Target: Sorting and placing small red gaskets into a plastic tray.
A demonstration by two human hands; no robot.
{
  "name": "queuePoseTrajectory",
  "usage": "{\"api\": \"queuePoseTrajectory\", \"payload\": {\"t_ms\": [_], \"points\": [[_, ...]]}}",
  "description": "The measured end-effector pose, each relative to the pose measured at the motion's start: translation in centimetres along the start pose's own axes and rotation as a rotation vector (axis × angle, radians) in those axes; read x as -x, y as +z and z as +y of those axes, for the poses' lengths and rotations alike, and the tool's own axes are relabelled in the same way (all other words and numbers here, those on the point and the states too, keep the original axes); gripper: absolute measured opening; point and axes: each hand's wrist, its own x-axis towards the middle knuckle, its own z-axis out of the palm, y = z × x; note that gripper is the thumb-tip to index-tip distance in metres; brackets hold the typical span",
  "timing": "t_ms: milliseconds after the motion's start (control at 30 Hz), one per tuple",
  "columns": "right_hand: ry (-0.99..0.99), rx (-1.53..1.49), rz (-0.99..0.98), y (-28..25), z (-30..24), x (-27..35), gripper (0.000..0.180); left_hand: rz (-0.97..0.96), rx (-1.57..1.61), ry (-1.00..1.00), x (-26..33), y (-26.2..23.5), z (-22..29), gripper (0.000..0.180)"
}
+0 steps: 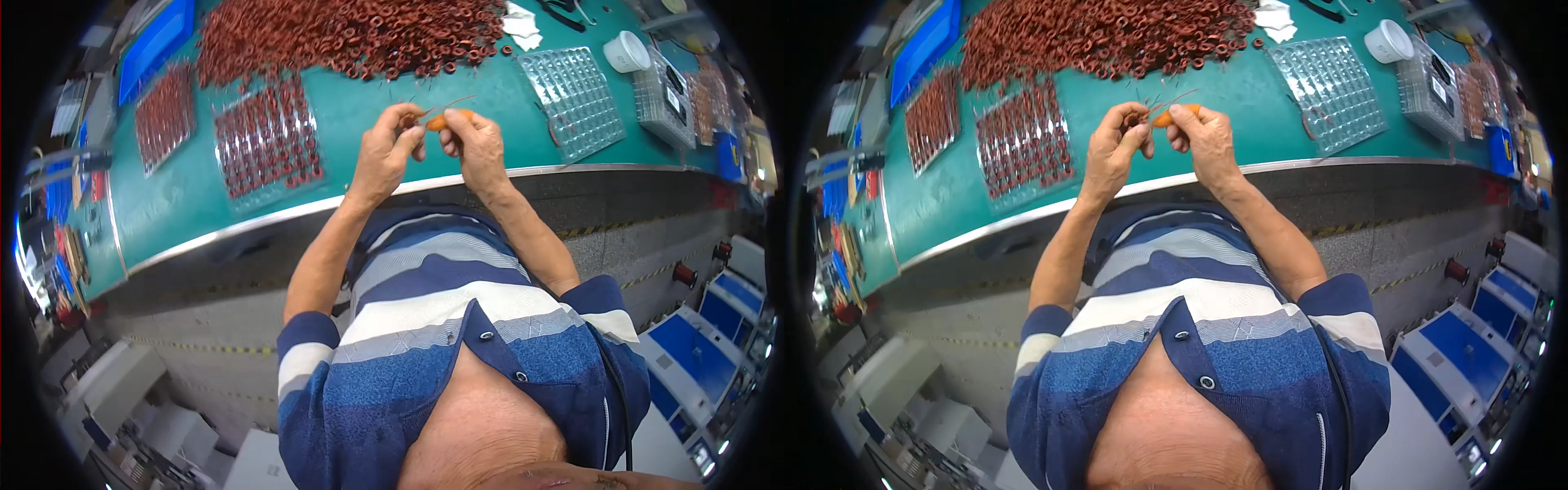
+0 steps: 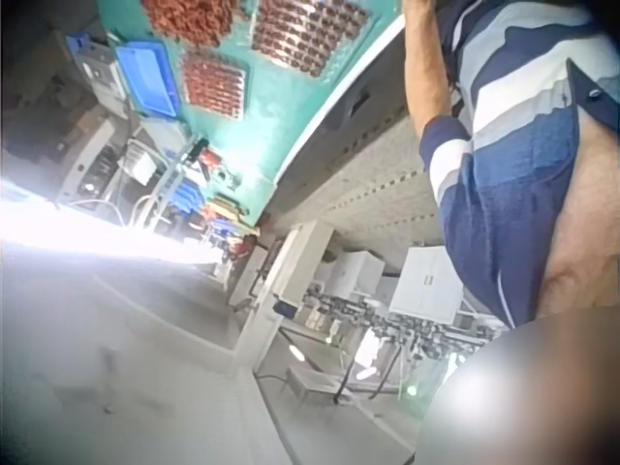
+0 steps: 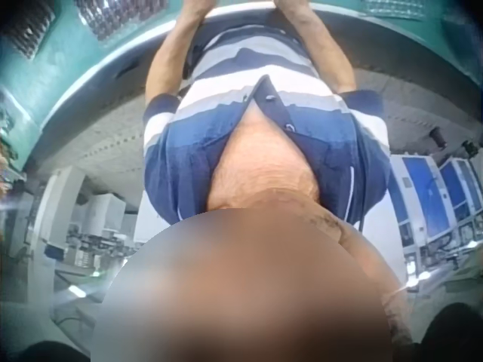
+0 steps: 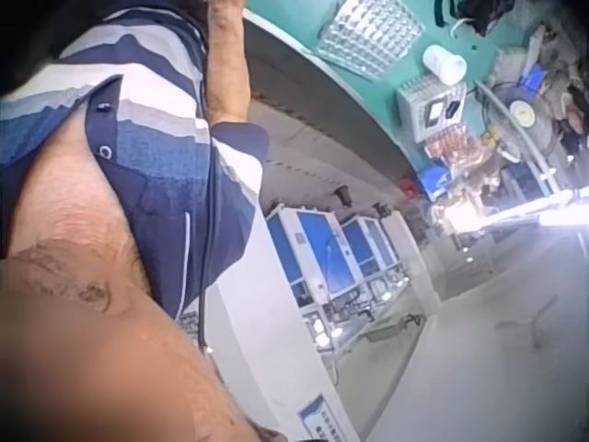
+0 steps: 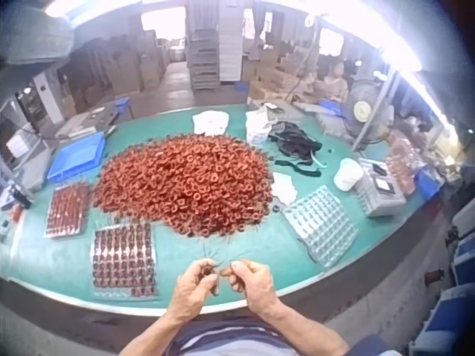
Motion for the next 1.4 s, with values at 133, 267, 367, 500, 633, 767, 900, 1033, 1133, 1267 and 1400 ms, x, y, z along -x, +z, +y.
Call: {"api": "queuePoseTrajectory", "payload": {"t_ms": [133, 267, 367, 500, 633, 767, 900, 1033, 1133, 1267, 1400], "points": [[-0.039, 0.045, 0.085, -1.0, 0.9, -0.4, 0.032, -0.056, 0.041, -0.095, -0.5, 0.3, -0.7, 0.024], [-0.176, 0.141, 0.065, -2.1, 2.2, -0.9, 0.053, -0.076, 0.116, -0.190, -1.1, 0.5, -1.0, 0.026], [-0.176, 0.093, 0.074, -2.9, 1.4, -0.2, 0.036, -0.091, 0.106, -0.227, -1.1, 0.9, -2.2, 0.043], [-0.085, 0.010, 0.106, -4.1, 0.4, 1.7, 0.029, -0.151, 0.052, -0.284, -0.8, 1.8, -2.9, 0.053], [-0.039, -0.222, 0.111, -4.1, 0.4, 2.2, 0.026, -0.188, 0.055, -0.309, -1.1, 1.9, -2.8, 0.045], [0.036, -0.322, -0.045, -4.3, 1.2, 1.4, 0.028, -0.220, 0.089, -0.303, -1.5, 2.2, -2.4, 0.038], [0.013, -0.242, 0.018, -4.1, 1.1, 1.1, 0.026, -0.302, 0.128, -0.227, -1.2, 2.1, -2.2, 0.028], [-0.115, 0.018, 0.089, -2.6, -1.0, 2.2, 0.026, -0.210, 0.264, -0.167, -1.0, 1.9, -3.3, 0.023], [-0.115, -0.064, 0.074, -2.9, -0.1, 1.4, 0.029, -0.151, 0.341, -0.190, -0.7, 2.7, -2.8, 0.023], [-0.103, -0.198, 0.061, -3.1, 0.7, 1.2, 0.032, -0.143, 0.312, -0.156, -0.5, 2.4, -3.3, 0.022], [-0.032, -0.069, 0.172, -3.5, 0.7, 1.4, 0.040, -0.070, 0.153, -0.077, -1.3, 1.5, -3.3, 0.022]]}}
